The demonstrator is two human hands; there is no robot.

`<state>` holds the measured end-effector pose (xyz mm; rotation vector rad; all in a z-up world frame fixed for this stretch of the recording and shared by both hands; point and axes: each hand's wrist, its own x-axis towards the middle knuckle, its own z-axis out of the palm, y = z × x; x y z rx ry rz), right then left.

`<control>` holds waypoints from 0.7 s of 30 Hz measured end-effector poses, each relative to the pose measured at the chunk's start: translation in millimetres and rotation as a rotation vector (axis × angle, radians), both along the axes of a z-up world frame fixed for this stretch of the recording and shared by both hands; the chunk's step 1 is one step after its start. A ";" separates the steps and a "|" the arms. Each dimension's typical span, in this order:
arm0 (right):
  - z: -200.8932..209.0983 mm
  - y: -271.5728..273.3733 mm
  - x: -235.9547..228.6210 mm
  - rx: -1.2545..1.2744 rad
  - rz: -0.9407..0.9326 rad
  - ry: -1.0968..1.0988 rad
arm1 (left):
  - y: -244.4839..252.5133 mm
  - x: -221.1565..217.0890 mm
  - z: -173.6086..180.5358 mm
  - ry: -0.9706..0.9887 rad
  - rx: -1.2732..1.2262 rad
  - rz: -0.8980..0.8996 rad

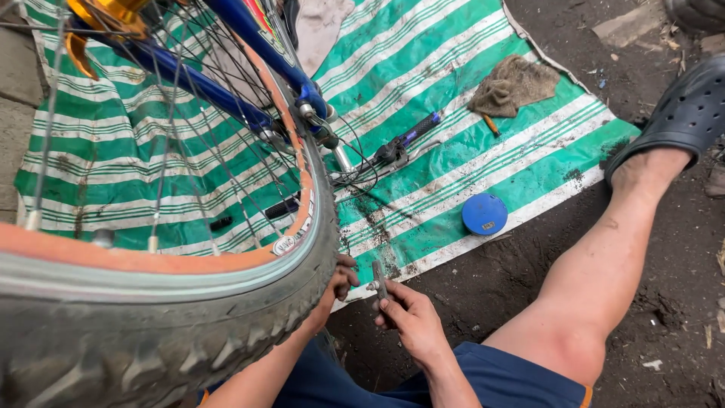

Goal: The person cleans and adjusts the brake assembly and brake pads on a bicycle wheel by hand.

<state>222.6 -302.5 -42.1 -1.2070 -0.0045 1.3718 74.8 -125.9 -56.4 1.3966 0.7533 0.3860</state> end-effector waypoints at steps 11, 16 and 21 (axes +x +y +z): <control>-22.8 23.1 -2.3 0.029 -0.005 -0.023 | 9.7 -27.9 -27.6 0.163 -0.512 0.088; -23.9 43.8 -20.7 0.033 -0.016 0.082 | 32.8 -31.3 -7.5 0.019 -0.589 0.158; -68.8 55.2 -35.5 0.125 -0.054 0.036 | 51.6 -37.2 10.6 -0.175 -0.742 0.284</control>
